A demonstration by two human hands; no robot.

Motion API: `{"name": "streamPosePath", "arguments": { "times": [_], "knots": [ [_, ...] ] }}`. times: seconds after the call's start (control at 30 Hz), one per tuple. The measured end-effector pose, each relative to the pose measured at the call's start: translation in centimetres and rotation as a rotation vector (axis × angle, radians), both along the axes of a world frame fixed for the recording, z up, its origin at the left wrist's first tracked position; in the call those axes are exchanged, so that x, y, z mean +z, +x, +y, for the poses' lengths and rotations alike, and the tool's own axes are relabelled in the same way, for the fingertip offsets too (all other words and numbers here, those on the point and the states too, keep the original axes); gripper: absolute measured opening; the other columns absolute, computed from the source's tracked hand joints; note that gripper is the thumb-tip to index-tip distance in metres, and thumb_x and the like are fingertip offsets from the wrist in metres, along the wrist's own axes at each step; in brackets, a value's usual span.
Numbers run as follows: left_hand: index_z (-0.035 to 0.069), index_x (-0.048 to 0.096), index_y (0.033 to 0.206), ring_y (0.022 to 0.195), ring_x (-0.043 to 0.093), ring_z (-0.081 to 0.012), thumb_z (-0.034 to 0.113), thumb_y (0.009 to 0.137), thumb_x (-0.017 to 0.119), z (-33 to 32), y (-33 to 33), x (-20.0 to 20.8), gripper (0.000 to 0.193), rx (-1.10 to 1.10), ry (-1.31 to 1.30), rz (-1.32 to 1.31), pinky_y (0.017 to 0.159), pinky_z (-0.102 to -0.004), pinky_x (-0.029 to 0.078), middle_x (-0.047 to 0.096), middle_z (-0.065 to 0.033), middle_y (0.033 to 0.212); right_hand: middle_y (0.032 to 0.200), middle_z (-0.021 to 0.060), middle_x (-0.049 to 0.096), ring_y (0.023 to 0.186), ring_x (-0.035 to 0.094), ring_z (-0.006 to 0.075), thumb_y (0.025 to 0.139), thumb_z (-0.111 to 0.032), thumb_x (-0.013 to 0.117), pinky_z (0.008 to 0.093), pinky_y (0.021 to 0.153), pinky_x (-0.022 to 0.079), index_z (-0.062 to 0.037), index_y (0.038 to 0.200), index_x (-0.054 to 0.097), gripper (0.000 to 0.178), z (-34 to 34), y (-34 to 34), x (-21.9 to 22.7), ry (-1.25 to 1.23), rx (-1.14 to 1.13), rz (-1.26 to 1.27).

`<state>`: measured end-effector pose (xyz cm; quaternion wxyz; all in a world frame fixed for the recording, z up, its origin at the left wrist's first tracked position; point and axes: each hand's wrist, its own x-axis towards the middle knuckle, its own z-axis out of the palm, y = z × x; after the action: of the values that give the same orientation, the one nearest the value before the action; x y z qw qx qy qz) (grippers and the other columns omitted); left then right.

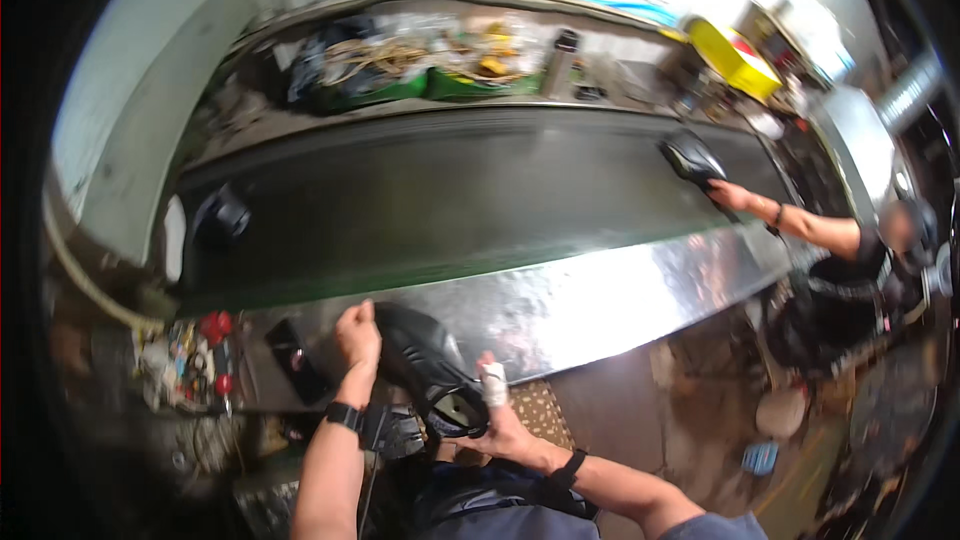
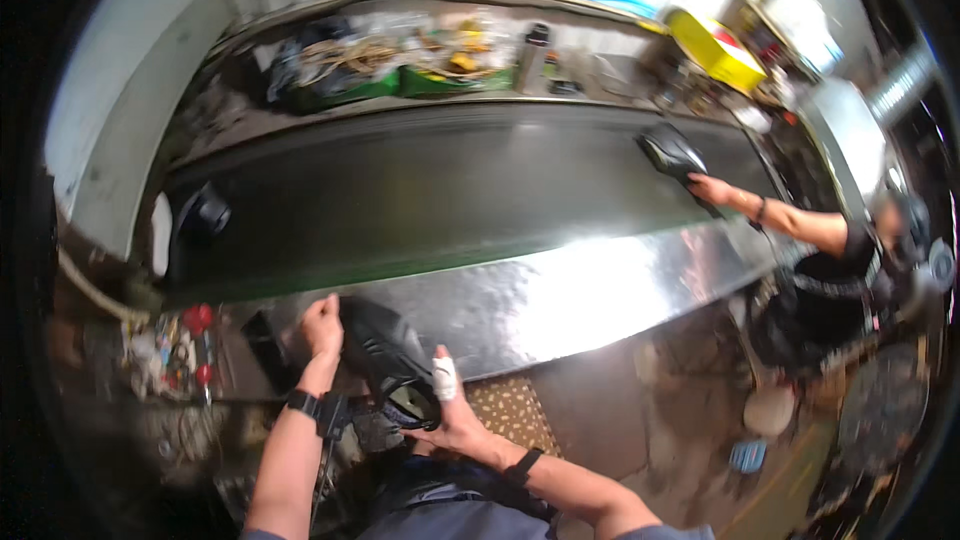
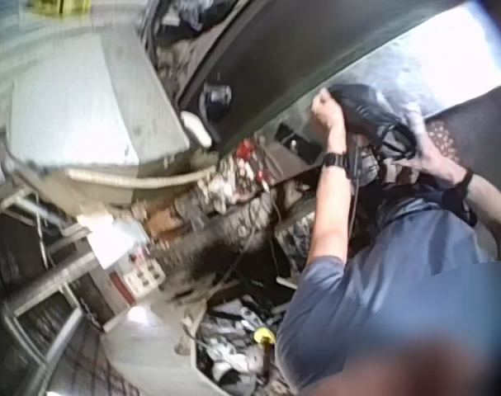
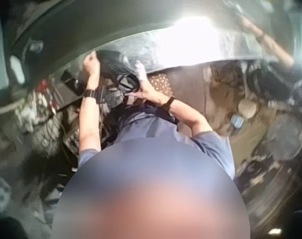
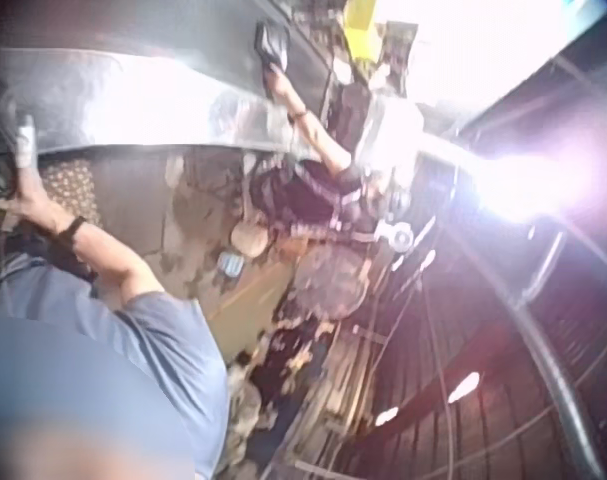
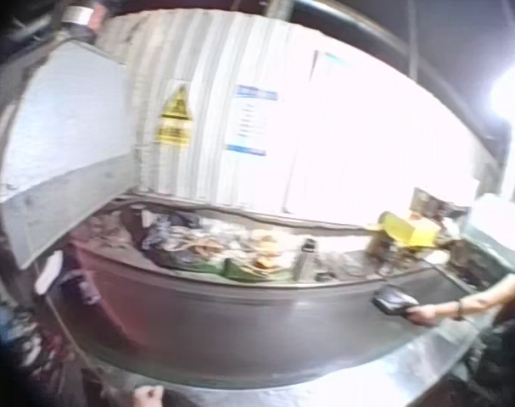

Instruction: Operate a lasting machine to shape and pull the upper part of the shoe over the last.

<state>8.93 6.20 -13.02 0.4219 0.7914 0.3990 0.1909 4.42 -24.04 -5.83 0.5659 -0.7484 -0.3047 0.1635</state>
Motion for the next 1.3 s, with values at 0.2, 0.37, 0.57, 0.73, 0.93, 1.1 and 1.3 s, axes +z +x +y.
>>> {"name": "streamPosePath", "arguments": {
  "times": [0.2, 0.37, 0.57, 0.73, 0.93, 1.1, 1.3],
  "knots": [
    [-0.003, 0.072, 0.103, 0.086, 0.065, -0.0250, 0.042, 0.085, 0.080, -1.3, -1.4, 2.6, 0.049, -0.097, -0.398, 0.211, 0.082, -0.0428, 0.051, 0.074, -0.0120, 0.096, 0.171, 0.0240, 0.010, 0.159, 0.008, 0.0402, 0.082, -0.013, 0.083, 0.0440, 0.130, 0.011, -0.0013, 0.165, 0.006, 0.113, -3.6, 0.4, 1.3, -0.143, 0.259, -0.025],
    [-0.006, 0.061, 0.120, 0.115, 0.064, -0.0421, 0.056, 0.068, 0.088, -5.6, -0.5, 4.2, 0.085, -0.224, 0.044, 0.374, 0.101, -0.0497, 0.050, 0.067, -0.0265, 0.119, 0.170, 0.0243, 0.015, 0.157, 0.013, 0.0453, 0.085, -0.013, 0.078, 0.0602, 0.126, 0.012, -0.0021, 0.163, 0.015, 0.101, -3.8, 0.6, 0.4, -0.134, 0.324, -0.105],
    [-0.001, 0.069, 0.105, 0.108, 0.067, -0.0447, 0.043, 0.073, 0.082, -5.4, 0.6, 4.1, 0.056, -0.140, -0.021, 0.387, 0.096, -0.0494, 0.053, 0.072, -0.0260, 0.109, 0.170, 0.0226, 0.016, 0.159, 0.010, 0.0399, 0.063, -0.009, 0.085, 0.0591, 0.128, 0.005, -0.0007, 0.163, 0.018, 0.120, -3.9, 2.4, -4.0, -0.104, 0.455, -0.123],
    [-0.002, 0.071, 0.094, 0.095, 0.071, -0.0438, 0.038, 0.070, 0.077, -4.3, 0.0, 4.8, 0.047, -0.006, -0.123, 0.366, 0.087, -0.0488, 0.056, 0.074, -0.0248, 0.099, 0.170, 0.0233, 0.016, 0.159, 0.011, 0.0423, 0.070, -0.016, 0.085, 0.0586, 0.127, 0.010, 0.0008, 0.160, 0.024, 0.111, -3.1, 2.9, -2.8, -0.061, 0.403, -0.072],
    [-0.003, 0.073, 0.087, 0.083, 0.073, -0.0371, 0.038, 0.069, 0.075, -1.7, -5.2, 10.4, 0.045, 0.200, -0.121, 0.208, 0.079, -0.0444, 0.056, 0.074, -0.0222, 0.084, 0.171, 0.0236, 0.013, 0.158, 0.016, 0.0337, 0.092, -0.037, 0.078, 0.0427, 0.128, 0.016, 0.0037, 0.163, 0.001, 0.113, 0.8, 7.2, 5.6, 0.062, 0.508, 0.533],
    [-0.003, 0.072, 0.085, 0.074, 0.071, -0.0268, 0.032, 0.072, 0.075, 0.0, -11.1, 16.2, 0.037, 0.309, -0.204, -0.013, 0.071, -0.0402, 0.055, 0.073, -0.0151, 0.077, 0.156, 0.0204, 0.043, 0.143, 0.043, 0.0301, 0.096, -0.049, 0.071, 0.0389, 0.117, 0.036, 0.0047, 0.160, 0.025, 0.096, 9.0, 8.8, 10.8, -0.352, 0.564, 1.158],
    [0.002, 0.072, 0.104, 0.097, 0.072, -0.0397, 0.044, 0.074, 0.073, -0.9, -25.0, 23.3, 0.052, 0.672, -0.032, 0.003, 0.086, -0.0462, 0.054, 0.074, -0.0235, 0.099, 0.141, 0.0141, 0.060, 0.127, 0.058, 0.0223, 0.102, -0.015, 0.067, 0.0336, 0.106, 0.047, 0.0069, 0.150, 0.044, 0.058, 14.4, -3.8, 14.0, -0.088, 0.522, 0.744]
  ]
}}
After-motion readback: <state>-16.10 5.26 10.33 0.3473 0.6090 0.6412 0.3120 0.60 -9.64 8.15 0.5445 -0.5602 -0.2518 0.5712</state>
